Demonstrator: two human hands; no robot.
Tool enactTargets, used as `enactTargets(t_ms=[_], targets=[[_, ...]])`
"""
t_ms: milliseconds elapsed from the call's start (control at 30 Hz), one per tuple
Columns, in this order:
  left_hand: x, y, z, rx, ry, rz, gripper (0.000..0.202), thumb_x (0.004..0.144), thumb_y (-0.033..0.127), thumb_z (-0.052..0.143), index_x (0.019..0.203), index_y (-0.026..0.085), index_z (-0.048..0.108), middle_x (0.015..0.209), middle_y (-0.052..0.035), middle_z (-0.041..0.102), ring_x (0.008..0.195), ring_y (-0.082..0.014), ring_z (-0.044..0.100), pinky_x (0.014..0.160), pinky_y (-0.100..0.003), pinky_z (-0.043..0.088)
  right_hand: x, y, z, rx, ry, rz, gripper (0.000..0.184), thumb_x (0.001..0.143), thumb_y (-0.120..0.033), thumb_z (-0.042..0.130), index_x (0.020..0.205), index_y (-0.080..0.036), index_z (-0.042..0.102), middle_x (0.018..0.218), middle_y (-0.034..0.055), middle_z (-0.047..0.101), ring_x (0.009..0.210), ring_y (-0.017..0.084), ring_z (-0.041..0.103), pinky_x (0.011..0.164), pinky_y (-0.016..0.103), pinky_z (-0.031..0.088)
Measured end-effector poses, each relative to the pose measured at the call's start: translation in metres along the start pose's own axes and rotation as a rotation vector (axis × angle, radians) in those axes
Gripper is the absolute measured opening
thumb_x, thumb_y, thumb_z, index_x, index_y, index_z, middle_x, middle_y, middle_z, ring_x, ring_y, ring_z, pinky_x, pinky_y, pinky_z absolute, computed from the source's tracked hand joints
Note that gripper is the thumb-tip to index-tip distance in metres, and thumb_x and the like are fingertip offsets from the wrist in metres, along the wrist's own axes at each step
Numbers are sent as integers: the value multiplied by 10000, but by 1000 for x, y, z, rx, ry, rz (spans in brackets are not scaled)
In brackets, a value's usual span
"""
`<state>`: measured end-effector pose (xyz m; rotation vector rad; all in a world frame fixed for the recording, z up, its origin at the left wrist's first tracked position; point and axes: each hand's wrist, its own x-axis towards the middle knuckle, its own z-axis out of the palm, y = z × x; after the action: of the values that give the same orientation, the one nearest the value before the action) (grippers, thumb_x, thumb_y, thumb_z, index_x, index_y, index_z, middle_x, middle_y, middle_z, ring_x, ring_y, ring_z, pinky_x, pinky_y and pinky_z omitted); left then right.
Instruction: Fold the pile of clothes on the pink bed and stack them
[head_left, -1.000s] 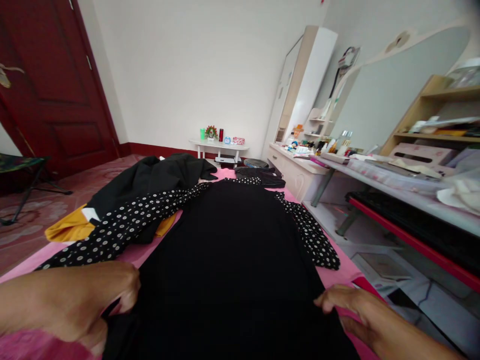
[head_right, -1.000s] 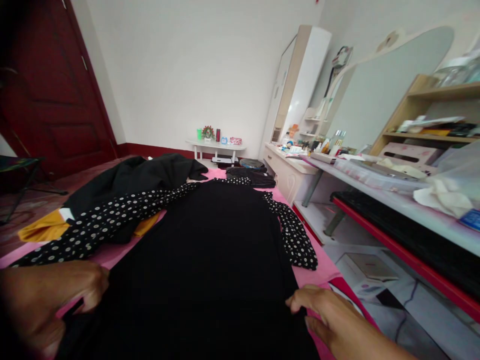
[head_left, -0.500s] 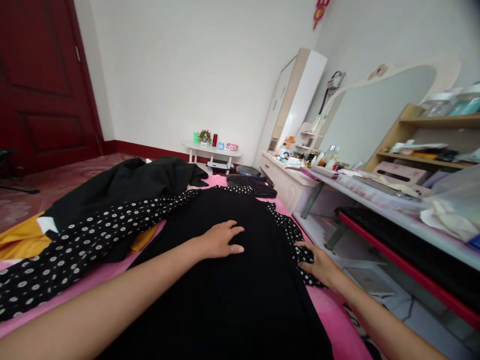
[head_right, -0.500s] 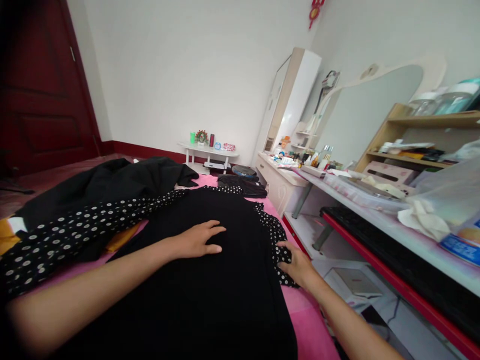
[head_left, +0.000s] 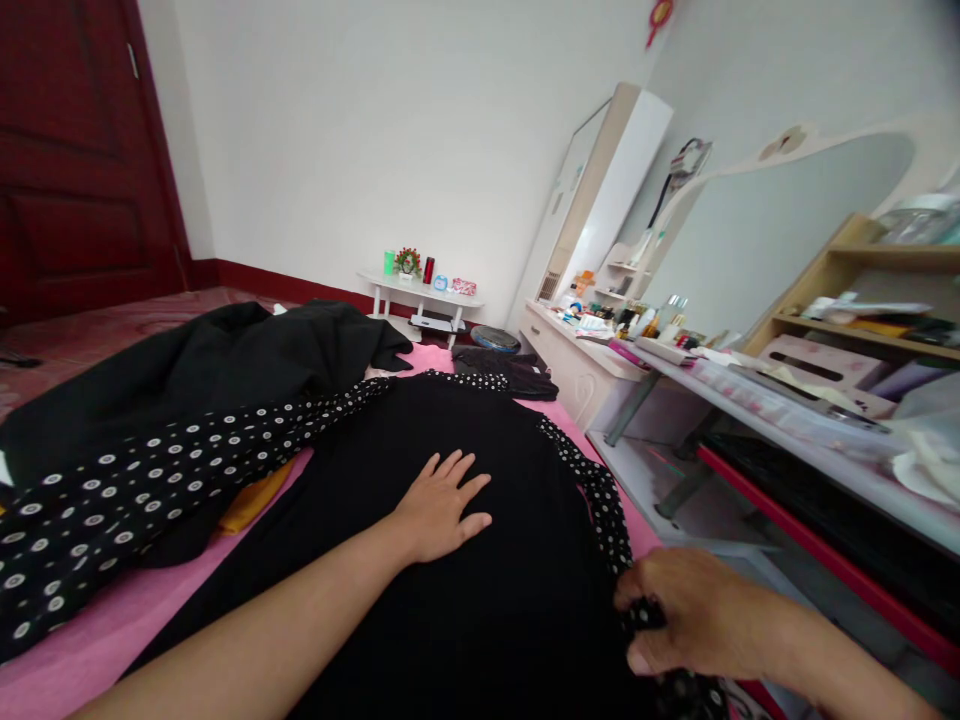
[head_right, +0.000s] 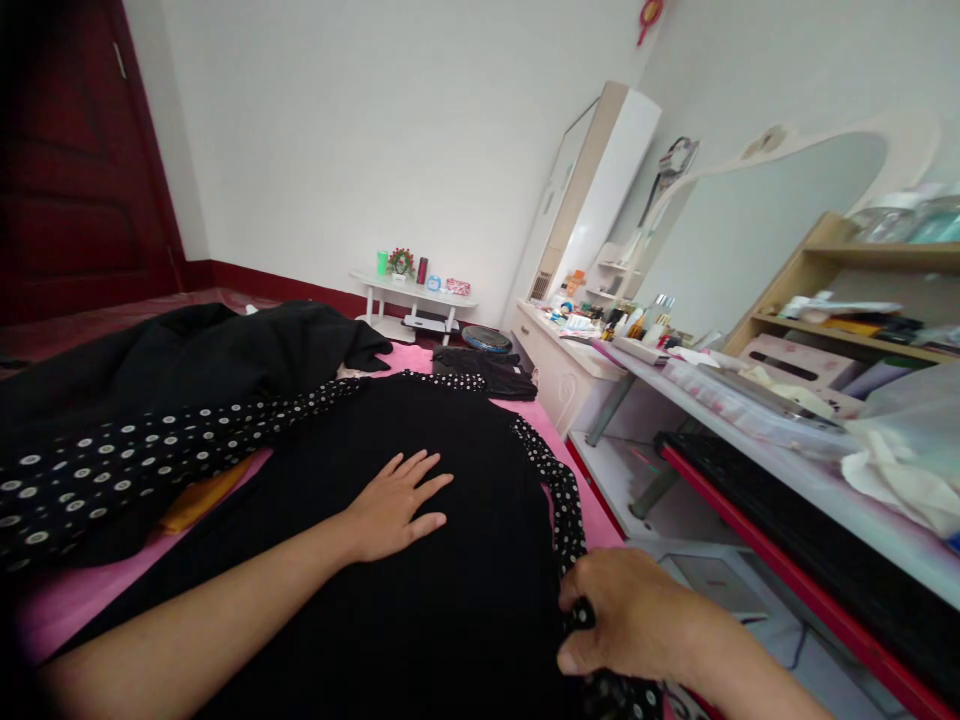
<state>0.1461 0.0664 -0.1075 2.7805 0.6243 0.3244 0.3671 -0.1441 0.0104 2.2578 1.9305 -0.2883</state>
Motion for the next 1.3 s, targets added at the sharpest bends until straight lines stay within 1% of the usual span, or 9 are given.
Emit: enactTargets(t_ms=[100, 167, 233, 333, 467, 633, 867, 1067, 1300], targets=[[0, -1, 0, -9, 2, -6, 648, 887, 656, 244, 1429, 310, 322, 1543, -56, 188, 1421, -281, 106, 1131, -515, 83, 41, 1, -5, 19, -32, 128, 202, 749, -457, 608, 766, -290, 721, 721, 6, 706, 709, 215, 664, 582, 270, 418], [0, 0, 0, -12, 7, -9, 638, 888, 649, 253, 1427, 315, 325, 1543, -48, 192, 1421, -277, 109, 1134, -511, 81, 79, 21, -5, -46, 199, 324, 314, 832, -484, 490, 804, -249, 696, 794, 50, 704, 775, 237, 659, 614, 294, 428], [0, 0, -1, -19, 7, -11, 633, 888, 647, 256, 1427, 322, 323, 1543, -41, 191, 1422, -277, 109, 1136, -511, 83, 114, 46, 3, -48, 377, 457, 381, 822, -515, 497, 994, -213, 652, 1002, 105, 680, 901, 267, 640, 669, 324, 450], [-1, 0, -3, -30, -5, -12, 635, 887, 651, 252, 1428, 325, 320, 1545, -40, 183, 1422, -282, 102, 1135, -521, 84, 151, 77, 23, 166, 371, 514, 447, 758, -502, 589, 1047, -162, 613, 1001, 108, 676, 894, 241, 640, 674, 299, 471], [-1, 1, -4, -36, -1, -13, 635, 893, 644, 236, 1433, 318, 312, 1544, -50, 183, 1423, -279, 94, 1137, -526, 76, 164, 91, 36, 277, 347, 527, 265, 697, -301, 627, 938, -191, 624, 843, 30, 689, 791, 202, 655, 630, 255, 463], [0, 0, -2, -44, -6, -14, 635, 890, 647, 234, 1434, 328, 308, 1552, -40, 148, 1423, -285, 93, 1136, -535, 67, 161, 79, 34, -37, 352, 682, 294, 753, -219, 526, 1035, -252, 603, 985, 80, 673, 876, 258, 659, 625, 307, 464], [0, -1, -2, -46, 8, -4, 616, 890, 647, 245, 1425, 350, 319, 1552, -43, 147, 1422, -293, 92, 1129, -547, 69, 201, 18, -6, -274, 237, 465, 379, 731, -117, 591, 1107, -159, 619, 1174, 168, 597, 1135, 333, 535, 925, 486, 394], [-2, -1, -1, -38, 27, -2, 620, 894, 641, 256, 1419, 322, 335, 1544, -71, 177, 1419, -298, 108, 1125, -550, 76, 237, -23, 24, -20, 363, -288, 586, 900, -500, 400, 1431, -267, 319, 1507, 52, 299, 1380, 223, 257, 1112, 414, 222], [-4, -1, -6, -84, 46, 9, 640, 879, 651, 297, 1410, 298, 358, 1538, -86, 196, 1418, -291, 114, 1127, -542, 86, 288, 6, 40, 13, 121, 426, 632, 925, -548, 195, 1479, -243, 202, 1555, 82, 136, 1412, 302, 133, 1071, 607, 141]])
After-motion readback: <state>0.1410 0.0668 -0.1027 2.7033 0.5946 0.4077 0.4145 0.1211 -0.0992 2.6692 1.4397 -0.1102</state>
